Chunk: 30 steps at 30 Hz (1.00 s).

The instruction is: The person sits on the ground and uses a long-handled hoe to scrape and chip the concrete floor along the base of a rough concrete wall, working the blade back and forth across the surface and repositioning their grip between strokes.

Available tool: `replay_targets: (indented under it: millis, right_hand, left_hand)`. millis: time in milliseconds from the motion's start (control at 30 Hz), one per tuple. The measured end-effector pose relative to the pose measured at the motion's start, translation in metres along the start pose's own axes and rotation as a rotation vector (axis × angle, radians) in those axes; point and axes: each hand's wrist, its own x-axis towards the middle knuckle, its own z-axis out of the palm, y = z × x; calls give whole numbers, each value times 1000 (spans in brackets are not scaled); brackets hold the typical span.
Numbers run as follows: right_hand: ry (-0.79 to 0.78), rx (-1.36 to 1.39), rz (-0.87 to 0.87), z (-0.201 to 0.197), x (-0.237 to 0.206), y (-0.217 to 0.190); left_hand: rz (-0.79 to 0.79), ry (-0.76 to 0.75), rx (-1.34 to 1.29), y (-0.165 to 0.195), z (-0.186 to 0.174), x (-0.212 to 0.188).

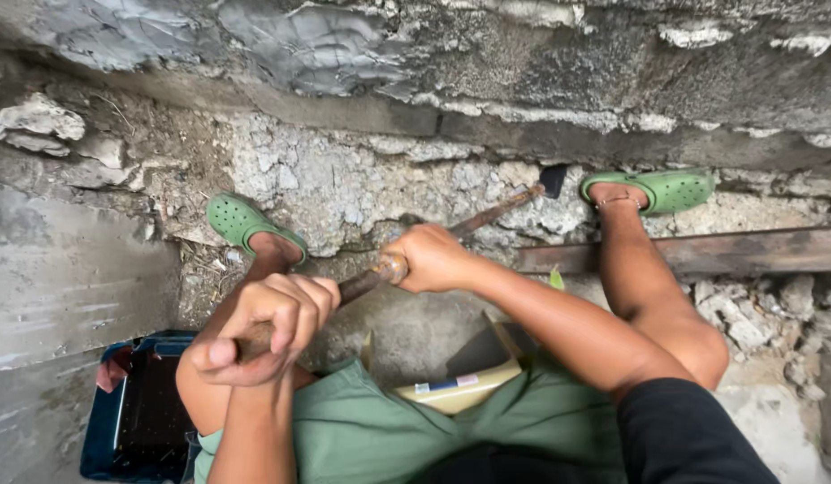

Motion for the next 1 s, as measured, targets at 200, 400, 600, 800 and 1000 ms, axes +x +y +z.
replay_targets:
  millis: [200, 400, 600, 800, 1000]
  right_hand:
    - [42, 19, 20, 3, 12, 0]
    - [979, -179, -17, 72, 20, -29]
    - [614, -132, -36, 53, 24, -13]
    - [-409, 50, -14, -6, 32, 20]
    - [280, -29, 14, 39, 25, 5]
  left_hand:
    - [111, 410, -44, -9, 12, -3]
    - [222, 722, -109, -17, 14, -10]
    - [95, 577, -67, -7, 0, -16]
    - [48, 67, 29, -2, -9, -8]
    - [194, 608, -157, -14, -3, -12]
